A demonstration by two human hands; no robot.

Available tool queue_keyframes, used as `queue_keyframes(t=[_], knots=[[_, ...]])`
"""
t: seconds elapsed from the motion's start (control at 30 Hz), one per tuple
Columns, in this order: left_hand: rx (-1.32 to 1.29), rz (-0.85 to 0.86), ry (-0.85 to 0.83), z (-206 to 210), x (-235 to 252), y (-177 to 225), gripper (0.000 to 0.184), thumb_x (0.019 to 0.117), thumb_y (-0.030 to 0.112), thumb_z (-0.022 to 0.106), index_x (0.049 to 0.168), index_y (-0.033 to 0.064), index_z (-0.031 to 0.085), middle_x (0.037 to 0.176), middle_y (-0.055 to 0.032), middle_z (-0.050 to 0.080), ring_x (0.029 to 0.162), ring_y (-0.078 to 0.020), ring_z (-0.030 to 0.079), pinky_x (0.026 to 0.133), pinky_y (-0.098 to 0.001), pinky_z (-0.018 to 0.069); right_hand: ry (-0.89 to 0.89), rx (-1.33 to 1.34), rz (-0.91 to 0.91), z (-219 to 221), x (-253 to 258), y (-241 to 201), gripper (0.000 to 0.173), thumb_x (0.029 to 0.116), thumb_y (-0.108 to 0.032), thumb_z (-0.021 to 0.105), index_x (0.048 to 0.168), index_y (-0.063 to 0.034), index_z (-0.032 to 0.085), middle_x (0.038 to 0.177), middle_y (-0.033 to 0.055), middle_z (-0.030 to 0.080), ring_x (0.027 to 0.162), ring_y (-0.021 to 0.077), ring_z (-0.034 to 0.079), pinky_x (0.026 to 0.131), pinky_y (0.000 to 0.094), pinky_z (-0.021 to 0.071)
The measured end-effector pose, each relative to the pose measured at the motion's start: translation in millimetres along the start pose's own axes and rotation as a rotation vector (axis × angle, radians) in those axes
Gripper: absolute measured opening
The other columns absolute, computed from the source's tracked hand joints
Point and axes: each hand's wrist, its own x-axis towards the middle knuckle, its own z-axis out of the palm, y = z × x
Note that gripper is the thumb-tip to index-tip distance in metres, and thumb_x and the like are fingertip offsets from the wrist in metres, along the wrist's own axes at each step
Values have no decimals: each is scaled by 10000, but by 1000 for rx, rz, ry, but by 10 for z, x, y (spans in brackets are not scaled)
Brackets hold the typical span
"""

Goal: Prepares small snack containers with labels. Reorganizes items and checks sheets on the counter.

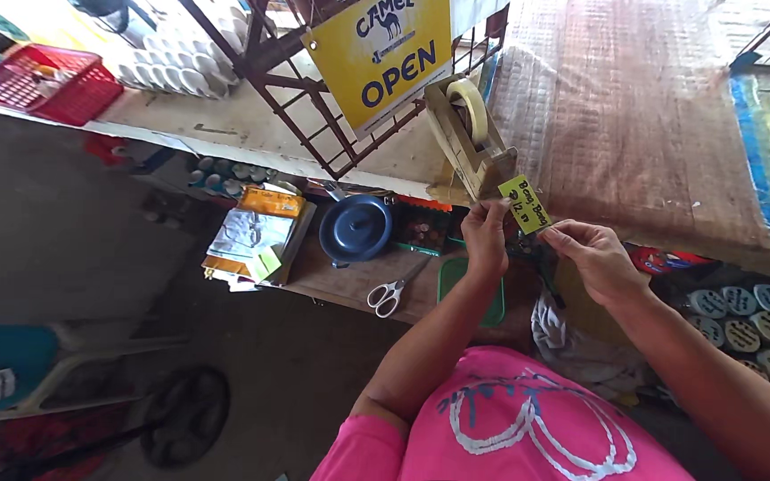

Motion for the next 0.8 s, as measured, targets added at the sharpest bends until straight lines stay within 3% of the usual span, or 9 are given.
queue_keyframes(t=[0.43, 0.6, 0.8], knots=[[-18, -4, -18, 9, -44, 33, 144, 1032, 47, 532, 901, 84, 581, 807, -12, 668, 717, -99, 685, 714, -276, 601, 9, -24, -7, 7, -1, 30, 167, 986, 0, 598, 880, -63, 711, 836, -50, 676, 738, -1, 601, 733, 158, 508], [-43, -33, -47, 23, -60, 55, 171, 1047, 63, 501, 890, 104, 554, 782, -7, 661, 688, -89, 673, 670, -255, 586, 11, -14, -9, 9, -2, 48, 168, 987, -9, 602, 874, -73, 708, 808, -58, 674, 720, -2, 598, 721, 159, 504], [-60, -69, -80, 22, -60, 69, 93, 1061, 101, 484, 991, 120, 543, 812, -14, 667, 692, -109, 687, 662, -282, 600, 8, -13, -14, 13, 13, 101, 166, 984, -13, 609, 862, -76, 702, 810, -59, 662, 713, -4, 583, 714, 161, 498]])
